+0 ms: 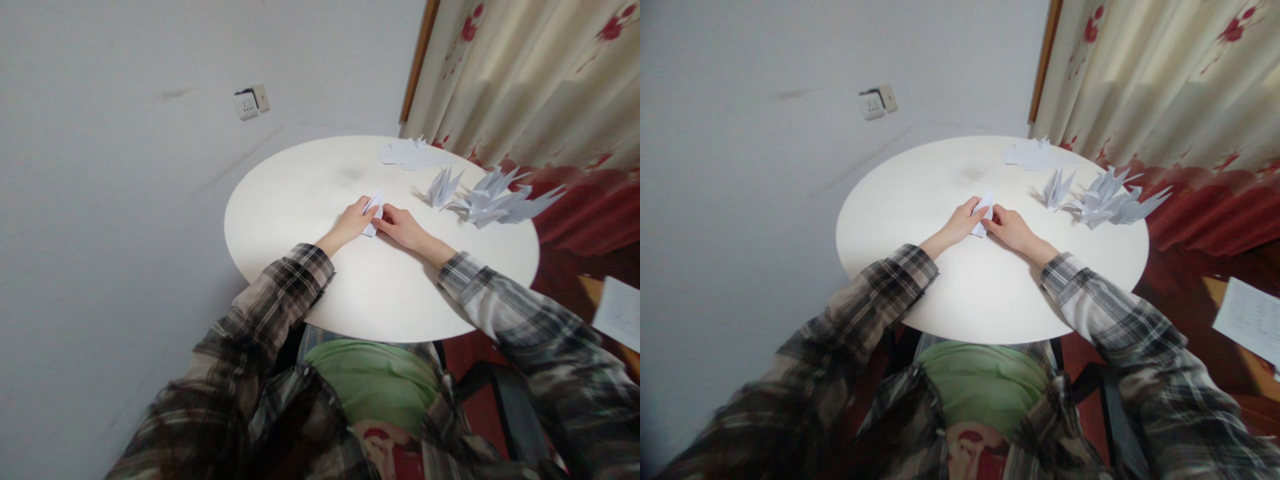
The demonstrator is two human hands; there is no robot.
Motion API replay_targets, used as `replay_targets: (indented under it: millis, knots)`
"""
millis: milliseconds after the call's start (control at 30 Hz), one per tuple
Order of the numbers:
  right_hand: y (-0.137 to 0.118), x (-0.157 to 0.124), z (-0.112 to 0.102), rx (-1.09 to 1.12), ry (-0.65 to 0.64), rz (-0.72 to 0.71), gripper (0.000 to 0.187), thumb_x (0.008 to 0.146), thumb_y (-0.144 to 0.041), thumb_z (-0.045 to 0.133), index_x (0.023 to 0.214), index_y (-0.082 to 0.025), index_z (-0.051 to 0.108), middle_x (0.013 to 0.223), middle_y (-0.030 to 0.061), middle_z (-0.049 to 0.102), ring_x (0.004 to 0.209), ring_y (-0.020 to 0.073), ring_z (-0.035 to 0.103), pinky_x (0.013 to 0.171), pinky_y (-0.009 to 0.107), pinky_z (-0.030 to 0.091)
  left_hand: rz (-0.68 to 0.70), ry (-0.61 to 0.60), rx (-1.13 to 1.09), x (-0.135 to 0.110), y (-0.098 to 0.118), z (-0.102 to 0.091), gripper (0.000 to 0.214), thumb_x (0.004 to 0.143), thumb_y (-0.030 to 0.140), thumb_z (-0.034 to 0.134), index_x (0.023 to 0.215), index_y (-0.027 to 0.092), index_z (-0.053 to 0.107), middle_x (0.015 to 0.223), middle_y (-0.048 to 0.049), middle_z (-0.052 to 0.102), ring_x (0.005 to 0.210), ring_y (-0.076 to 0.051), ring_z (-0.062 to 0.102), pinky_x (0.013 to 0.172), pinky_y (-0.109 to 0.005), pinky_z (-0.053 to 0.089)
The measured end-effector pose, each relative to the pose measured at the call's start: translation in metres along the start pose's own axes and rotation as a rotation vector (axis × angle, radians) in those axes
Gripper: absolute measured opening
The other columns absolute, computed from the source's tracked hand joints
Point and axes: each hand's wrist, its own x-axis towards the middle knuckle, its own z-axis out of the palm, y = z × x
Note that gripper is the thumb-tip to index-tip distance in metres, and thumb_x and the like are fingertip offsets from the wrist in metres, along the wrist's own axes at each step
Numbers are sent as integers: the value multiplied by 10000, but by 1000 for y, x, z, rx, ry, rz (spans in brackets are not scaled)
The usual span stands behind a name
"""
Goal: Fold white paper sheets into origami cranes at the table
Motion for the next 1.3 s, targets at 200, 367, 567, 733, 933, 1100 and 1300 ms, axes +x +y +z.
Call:
replay_targets:
  millis: [200, 367, 567, 733, 933, 1100, 1300]
  knots:
    - [0, 0, -1, 7, -11, -9, 245, 849, -423, 455, 805, -185, 497, 695, 25, 572, 608, 143, 474, 605, 282, 330, 5, 2, 13, -1, 1, 0, 181, 879, 315, 447, 960, 179, 535, 923, -61, 647, 878, -192, 588, 809, -315, 441]
    - [-2, 0, -2, 2, -16, 0, 240, 857, -416, 452, 794, -187, 484, 685, 22, 565, 600, 138, 467, 599, 280, 324, 2, 0, 15, -1, 1, 0, 190, 882, 322, 447, 964, 177, 538, 910, -64, 647, 861, -196, 591, 802, -324, 447]
    - [0, 0, 0, -9, -2, -8, 248, 864, -420, 455, 793, -184, 486, 689, 22, 572, 597, 133, 461, 592, 271, 317, -1, 1, 12, -1, 0, 0, 196, 879, 321, 455, 979, 178, 543, 932, -63, 651, 885, -188, 588, 821, -318, 445]
    - [0, 0, 1, -18, 13, -22, 251, 869, -423, 454, 801, -184, 491, 691, 22, 572, 595, 132, 461, 592, 270, 316, -1, -1, 6, -2, 2, -1, 206, 881, 316, 451, 984, 166, 548, 930, -69, 651, 874, -194, 588, 822, -332, 451]
    - [2, 0, 2, -13, 10, -30, 247, 867, -419, 452, 815, -183, 502, 694, 22, 574, 605, 138, 475, 596, 274, 325, 0, 2, -11, -2, 1, -1, 193, 878, 315, 453, 972, 174, 545, 916, -55, 648, 861, -182, 582, 815, -316, 449]
    - [2, 0, 3, -7, 17, -32, 233, 866, -407, 450, 821, -185, 504, 690, 20, 571, 601, 138, 473, 592, 273, 325, 19, 5, -24, 0, -3, 0, 189, 875, 326, 450, 952, 178, 538, 892, -51, 635, 837, -178, 573, 792, -309, 440]
    - [2, 0, 3, -10, 16, -31, 232, 864, -409, 453, 809, -188, 496, 685, 18, 561, 594, 136, 462, 592, 275, 317, 24, 12, -26, -1, -2, 0, 169, 872, 317, 452, 936, 181, 530, 887, -47, 629, 835, -169, 565, 793, -299, 430]
